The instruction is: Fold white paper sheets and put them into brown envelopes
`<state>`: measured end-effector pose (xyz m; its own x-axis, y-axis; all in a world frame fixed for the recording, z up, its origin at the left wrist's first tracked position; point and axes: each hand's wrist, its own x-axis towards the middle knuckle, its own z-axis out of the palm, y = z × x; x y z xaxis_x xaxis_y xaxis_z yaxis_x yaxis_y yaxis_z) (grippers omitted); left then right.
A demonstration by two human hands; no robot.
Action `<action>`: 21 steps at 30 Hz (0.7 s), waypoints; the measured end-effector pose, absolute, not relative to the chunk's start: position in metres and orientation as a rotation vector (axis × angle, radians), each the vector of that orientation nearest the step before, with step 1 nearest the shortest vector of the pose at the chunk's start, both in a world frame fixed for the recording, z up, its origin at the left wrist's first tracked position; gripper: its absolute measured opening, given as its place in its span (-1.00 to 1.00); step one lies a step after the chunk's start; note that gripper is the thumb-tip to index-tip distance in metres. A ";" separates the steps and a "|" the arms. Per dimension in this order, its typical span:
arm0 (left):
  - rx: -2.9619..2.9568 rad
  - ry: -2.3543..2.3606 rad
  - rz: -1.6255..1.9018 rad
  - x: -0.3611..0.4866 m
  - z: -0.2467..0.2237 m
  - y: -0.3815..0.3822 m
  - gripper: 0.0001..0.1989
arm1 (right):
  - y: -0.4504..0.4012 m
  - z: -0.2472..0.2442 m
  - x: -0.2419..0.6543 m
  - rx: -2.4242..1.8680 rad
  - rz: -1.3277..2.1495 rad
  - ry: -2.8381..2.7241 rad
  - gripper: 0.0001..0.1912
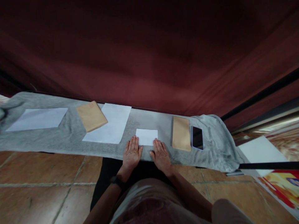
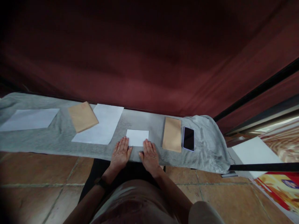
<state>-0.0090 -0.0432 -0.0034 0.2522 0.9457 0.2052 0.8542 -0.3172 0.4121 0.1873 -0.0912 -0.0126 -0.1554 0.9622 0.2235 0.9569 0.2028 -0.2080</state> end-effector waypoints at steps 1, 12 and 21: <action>2.294 1.699 0.619 -0.010 -0.003 -0.044 -0.38 | -0.092 -0.013 0.189 -1.818 0.021 -2.172 -0.35; 1.954 1.797 0.668 -0.007 0.004 -0.019 -0.48 | -0.095 -0.010 0.192 -1.845 -0.012 -2.136 -0.38; 1.212 1.705 0.973 -0.001 0.009 0.011 -0.61 | -0.094 -0.007 0.187 -1.861 -0.012 -2.082 -0.40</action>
<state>-0.0015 0.0115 0.0088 -0.2102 0.9616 -0.1767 0.3366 0.2409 0.9103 0.1871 -0.0945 -0.0068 -0.0785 0.9622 0.2606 0.9652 0.1388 -0.2218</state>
